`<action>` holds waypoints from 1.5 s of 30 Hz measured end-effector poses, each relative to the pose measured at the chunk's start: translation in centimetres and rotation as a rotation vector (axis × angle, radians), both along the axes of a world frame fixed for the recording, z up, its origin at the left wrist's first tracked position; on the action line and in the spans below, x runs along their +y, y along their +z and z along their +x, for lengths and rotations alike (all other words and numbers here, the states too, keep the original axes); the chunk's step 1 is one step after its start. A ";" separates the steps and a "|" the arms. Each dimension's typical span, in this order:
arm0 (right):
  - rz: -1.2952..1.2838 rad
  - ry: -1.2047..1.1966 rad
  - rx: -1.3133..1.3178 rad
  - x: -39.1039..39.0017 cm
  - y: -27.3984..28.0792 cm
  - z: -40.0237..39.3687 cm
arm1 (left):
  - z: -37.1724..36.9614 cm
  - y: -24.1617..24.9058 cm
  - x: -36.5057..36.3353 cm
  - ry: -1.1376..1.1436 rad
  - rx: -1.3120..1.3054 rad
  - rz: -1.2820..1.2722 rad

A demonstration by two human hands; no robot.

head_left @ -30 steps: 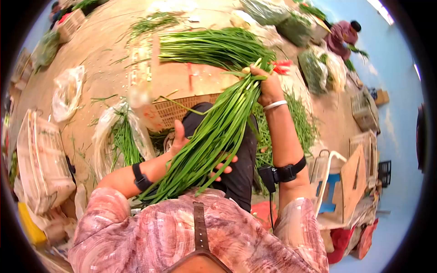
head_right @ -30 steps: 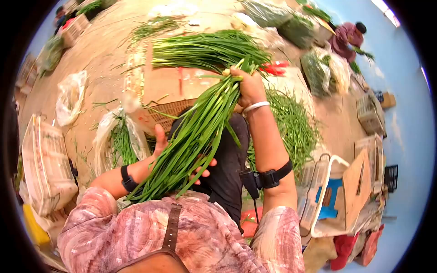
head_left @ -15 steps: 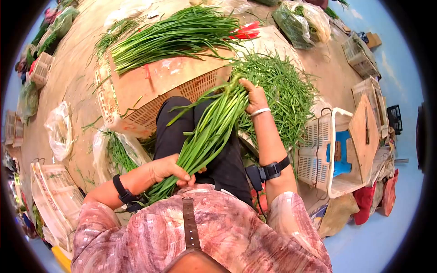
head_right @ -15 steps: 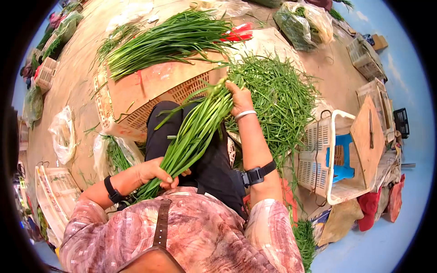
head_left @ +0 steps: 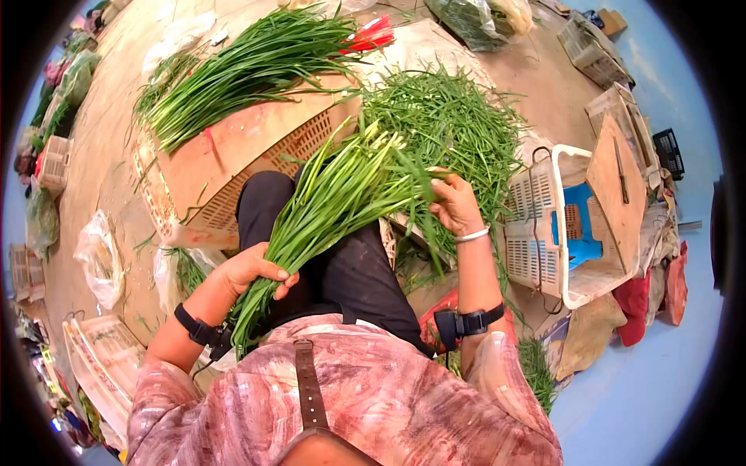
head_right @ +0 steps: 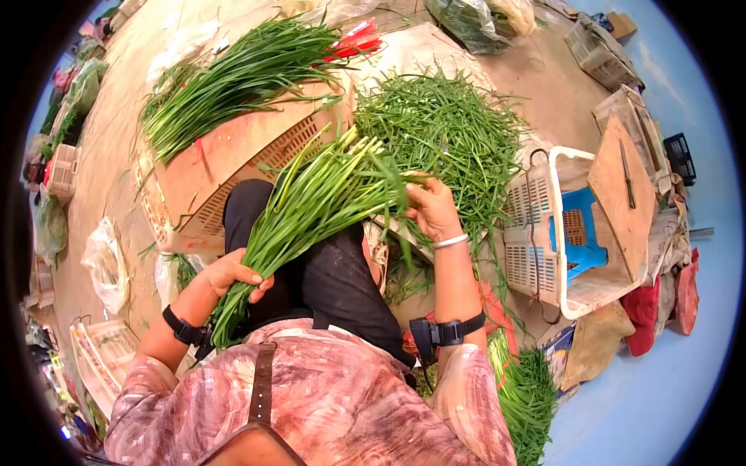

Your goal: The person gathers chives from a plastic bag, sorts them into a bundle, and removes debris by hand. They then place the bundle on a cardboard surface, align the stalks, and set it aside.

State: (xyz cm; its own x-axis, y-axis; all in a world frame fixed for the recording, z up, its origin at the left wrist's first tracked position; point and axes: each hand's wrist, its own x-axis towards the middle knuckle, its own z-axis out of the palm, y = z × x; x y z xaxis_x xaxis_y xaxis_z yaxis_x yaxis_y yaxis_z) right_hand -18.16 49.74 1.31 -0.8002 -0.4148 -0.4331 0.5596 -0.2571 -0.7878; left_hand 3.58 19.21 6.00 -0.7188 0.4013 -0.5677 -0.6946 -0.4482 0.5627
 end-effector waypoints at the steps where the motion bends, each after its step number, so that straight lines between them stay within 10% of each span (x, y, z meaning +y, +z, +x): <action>1: -0.007 0.006 -0.004 0.0 -0.4 0.0 | 0.2 0.0 -0.1 0.006 -0.004 -0.007; 11: -0.127 -0.152 -0.181 3.8 -5.7 -2.1 | 1.8 -0.5 -0.1 0.005 -0.093 0.209; 18: -0.148 -0.890 -0.041 9.3 -8.9 -8.9 | 1.5 -0.6 -0.2 -0.037 -0.098 0.224; 22: 0.734 -0.188 0.318 6.2 -3.0 -6.9 | 1.3 -0.4 0.1 -0.011 -0.113 0.162; 26: 0.454 0.462 0.228 0.5 0.4 -2.9 | 1.4 -0.2 0.4 0.011 -0.160 0.117; 34: 0.256 0.029 0.722 0.7 0.9 -2.5 | 1.6 1.2 0.3 0.080 -0.170 -0.046; 36: 0.561 -0.060 0.469 2.7 0.4 -4.2 | 1.4 0.5 0.2 0.071 -0.175 0.031; 39: 0.087 -0.617 0.205 8.1 -2.8 -8.6 | 2.0 0.4 0.0 0.088 -0.190 0.051; 43: 1.567 -0.075 0.923 8.4 -1.6 -8.8 | 1.4 0.6 0.0 0.064 -0.176 0.015; 45: 0.928 -0.061 0.660 2.3 3.1 -5.2 | 1.4 0.2 0.1 0.061 -0.173 0.021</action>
State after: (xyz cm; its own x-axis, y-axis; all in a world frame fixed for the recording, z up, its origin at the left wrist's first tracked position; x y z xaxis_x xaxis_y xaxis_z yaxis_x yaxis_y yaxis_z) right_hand -23.31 52.02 4.44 -0.9936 -0.1064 -0.0393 -0.0280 0.5656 -0.8242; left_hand 4.95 19.33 6.20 -0.6349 0.3729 -0.6767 -0.7511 -0.5033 0.4273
